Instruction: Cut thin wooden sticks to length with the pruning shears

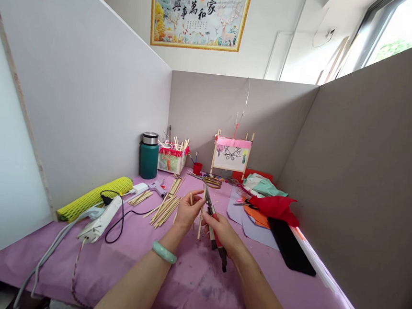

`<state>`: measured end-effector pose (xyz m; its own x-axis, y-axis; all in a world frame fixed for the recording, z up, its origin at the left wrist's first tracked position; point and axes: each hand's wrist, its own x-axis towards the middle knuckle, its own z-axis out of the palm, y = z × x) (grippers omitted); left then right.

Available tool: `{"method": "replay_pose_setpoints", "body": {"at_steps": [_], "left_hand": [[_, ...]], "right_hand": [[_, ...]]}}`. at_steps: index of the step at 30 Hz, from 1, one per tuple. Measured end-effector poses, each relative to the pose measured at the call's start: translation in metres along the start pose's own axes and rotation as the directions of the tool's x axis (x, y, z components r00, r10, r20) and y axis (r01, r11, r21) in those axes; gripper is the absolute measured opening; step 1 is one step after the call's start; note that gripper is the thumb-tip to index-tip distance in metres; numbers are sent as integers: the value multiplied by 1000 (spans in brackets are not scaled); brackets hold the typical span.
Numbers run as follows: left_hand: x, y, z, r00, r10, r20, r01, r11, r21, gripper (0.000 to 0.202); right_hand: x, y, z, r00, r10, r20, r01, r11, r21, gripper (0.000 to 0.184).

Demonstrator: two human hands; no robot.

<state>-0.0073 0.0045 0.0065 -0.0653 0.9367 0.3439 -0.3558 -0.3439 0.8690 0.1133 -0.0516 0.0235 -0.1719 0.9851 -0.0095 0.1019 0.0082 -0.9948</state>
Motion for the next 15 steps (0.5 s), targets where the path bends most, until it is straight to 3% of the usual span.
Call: {"method": "replay_pose_setpoints", "body": {"at_steps": [15], "left_hand": [[0, -5, -2, 998, 53, -16, -52, 995, 85, 41]], "right_hand": [[6, 9, 2, 999, -48, -25, 47, 998, -29, 45]]}}
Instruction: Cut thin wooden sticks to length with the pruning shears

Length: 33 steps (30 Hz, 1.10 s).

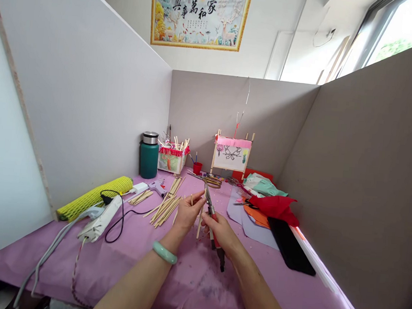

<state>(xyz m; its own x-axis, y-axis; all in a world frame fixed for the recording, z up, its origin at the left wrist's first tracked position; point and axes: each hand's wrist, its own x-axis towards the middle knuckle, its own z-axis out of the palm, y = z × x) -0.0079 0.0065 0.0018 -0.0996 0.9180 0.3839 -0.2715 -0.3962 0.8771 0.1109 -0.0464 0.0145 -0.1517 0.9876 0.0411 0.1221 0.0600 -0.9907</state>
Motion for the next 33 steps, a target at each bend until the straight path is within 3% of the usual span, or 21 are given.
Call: {"method": "replay_pose_setpoints", "body": {"at_steps": [15, 22, 28, 33], "left_hand": [[-2, 0, 1, 989, 139, -43, -126, 969, 214, 36], [1, -4, -1, 985, 169, -38, -157, 964, 216, 34], [3, -4, -1, 986, 152, -72, -137, 974, 182, 31], [1, 2, 2, 994, 64, -90, -56, 994, 88, 29]], "right_hand": [[-3, -2, -1, 1000, 4, 28, -3, 999, -33, 44], [2, 2, 2, 999, -12, -32, 10, 996, -84, 30], [10, 9, 7, 995, -31, -96, 20, 993, -117, 15], [10, 19, 14, 990, -21, -139, 7, 995, -99, 16]]}}
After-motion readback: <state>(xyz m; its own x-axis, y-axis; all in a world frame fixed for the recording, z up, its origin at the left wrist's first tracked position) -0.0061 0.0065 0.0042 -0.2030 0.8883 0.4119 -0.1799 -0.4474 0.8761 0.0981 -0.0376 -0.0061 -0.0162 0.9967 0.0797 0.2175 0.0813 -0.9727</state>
